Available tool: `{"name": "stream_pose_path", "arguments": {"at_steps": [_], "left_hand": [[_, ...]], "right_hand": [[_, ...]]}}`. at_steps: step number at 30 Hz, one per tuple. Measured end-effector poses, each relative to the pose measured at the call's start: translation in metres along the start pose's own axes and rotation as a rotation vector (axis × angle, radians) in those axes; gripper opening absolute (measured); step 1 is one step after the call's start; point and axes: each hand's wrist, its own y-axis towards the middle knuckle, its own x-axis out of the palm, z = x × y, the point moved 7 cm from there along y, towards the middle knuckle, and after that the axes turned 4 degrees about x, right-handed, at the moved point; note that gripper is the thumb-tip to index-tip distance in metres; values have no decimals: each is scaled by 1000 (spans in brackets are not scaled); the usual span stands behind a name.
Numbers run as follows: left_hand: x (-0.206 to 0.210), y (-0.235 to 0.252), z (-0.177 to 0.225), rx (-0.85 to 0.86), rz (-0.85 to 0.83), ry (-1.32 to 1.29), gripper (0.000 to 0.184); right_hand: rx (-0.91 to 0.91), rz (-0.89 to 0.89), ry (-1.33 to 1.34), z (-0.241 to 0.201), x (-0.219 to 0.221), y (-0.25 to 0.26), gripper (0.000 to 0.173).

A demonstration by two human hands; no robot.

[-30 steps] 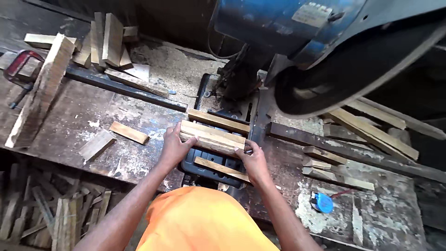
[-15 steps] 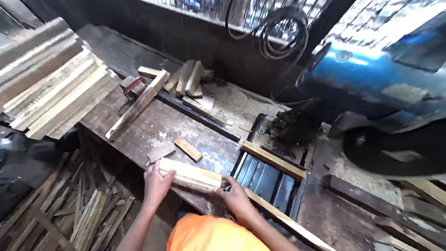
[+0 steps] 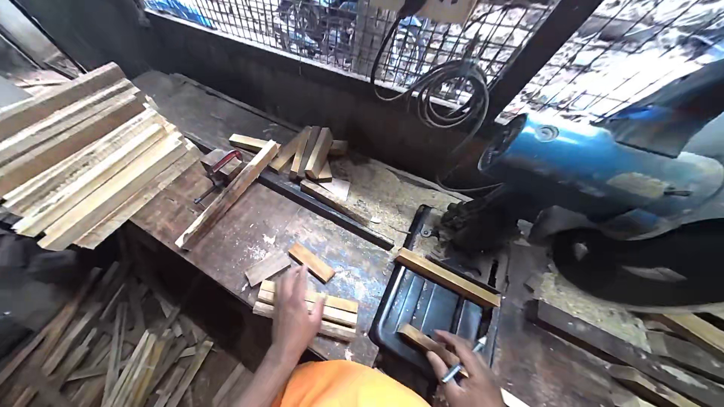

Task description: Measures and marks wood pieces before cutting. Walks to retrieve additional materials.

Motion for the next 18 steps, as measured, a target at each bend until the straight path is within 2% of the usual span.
{"name": "stream_pose_path", "arguments": {"at_steps": [4, 6, 8, 11, 18], "left_hand": [[44, 12, 69, 242, -221, -102, 58], [58, 12, 95, 308, -341, -109, 56], [74, 9, 114, 345, -440, -113, 54], [91, 13, 129, 323, -534, -126, 52], [135, 55, 120, 136, -633, -206, 61]], "right_hand": [[19, -32, -337, 75, -29, -24, 65], [64, -55, -404, 101, -30, -34, 58], [113, -21, -396, 117, -32, -40, 37], [129, 13, -317, 111, -37, -25, 26], [52, 53, -294, 96, -30, 52, 27]]}}
